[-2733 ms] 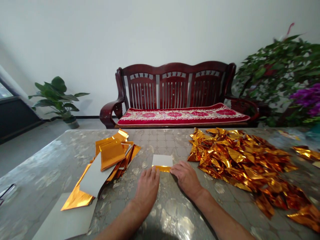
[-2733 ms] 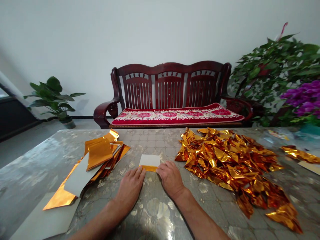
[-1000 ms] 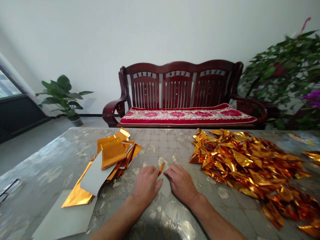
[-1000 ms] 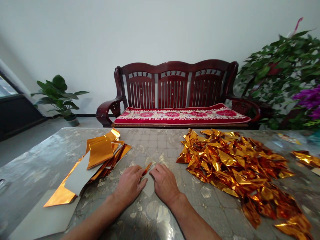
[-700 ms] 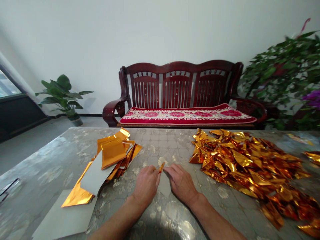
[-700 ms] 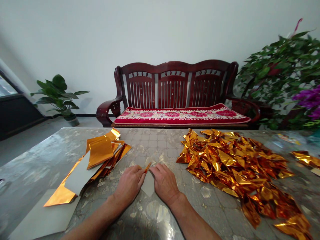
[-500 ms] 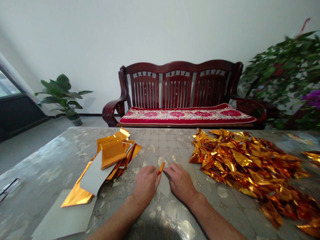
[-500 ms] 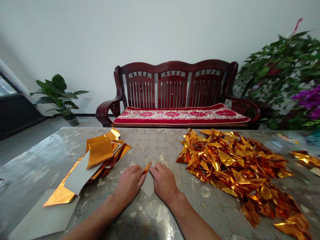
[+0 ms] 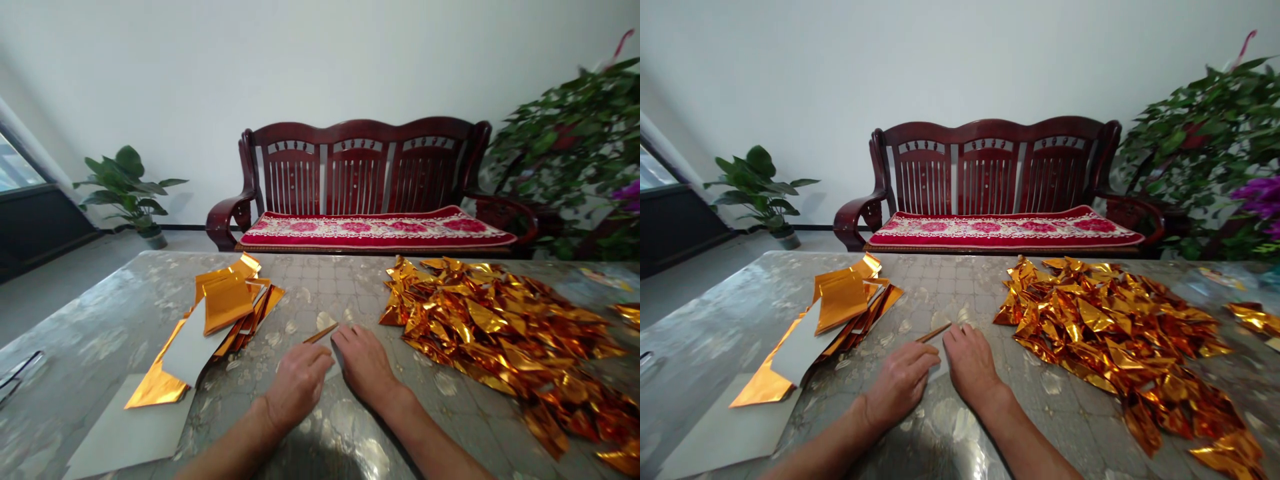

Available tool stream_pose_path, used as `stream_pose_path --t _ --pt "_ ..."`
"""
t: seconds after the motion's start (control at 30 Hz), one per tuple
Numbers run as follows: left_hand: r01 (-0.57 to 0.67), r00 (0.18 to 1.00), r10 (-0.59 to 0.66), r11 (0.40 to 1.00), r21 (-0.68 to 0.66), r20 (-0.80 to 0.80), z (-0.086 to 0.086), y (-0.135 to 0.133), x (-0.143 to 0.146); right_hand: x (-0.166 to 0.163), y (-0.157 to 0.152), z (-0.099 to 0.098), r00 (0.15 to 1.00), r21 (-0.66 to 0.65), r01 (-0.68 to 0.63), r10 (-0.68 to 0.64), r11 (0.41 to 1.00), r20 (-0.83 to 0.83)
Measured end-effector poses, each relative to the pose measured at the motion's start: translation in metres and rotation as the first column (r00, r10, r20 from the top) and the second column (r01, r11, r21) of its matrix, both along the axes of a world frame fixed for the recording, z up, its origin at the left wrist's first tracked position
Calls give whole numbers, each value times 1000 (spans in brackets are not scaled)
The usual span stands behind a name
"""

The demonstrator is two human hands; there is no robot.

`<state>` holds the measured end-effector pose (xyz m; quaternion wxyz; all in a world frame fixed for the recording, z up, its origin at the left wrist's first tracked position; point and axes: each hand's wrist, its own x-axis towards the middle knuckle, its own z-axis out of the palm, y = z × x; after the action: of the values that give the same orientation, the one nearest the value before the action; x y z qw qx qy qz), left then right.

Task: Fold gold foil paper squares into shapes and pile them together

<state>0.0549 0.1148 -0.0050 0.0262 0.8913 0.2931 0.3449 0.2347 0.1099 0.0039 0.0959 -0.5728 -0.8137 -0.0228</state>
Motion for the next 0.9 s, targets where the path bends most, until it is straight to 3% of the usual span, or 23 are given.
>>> stream_pose_path --t 0.17,0.33,0.57,0.9 --pt "-139 961 97 979 -150 -260 2 0 4 5 -3 8 1000 13 21 -21 1000 -11" --pt "-232 895 131 953 -195 -426 8 0 5 21 -2 19 991 -55 -102 97 993 -88" --pt "-332 866 209 920 -211 -454 15 1 2 22 2 16 994 -43 -93 90 995 -69" --pt "-341 890 227 907 -249 -395 15 9 -1 34 4 18 971 -46 -169 158 985 -176"
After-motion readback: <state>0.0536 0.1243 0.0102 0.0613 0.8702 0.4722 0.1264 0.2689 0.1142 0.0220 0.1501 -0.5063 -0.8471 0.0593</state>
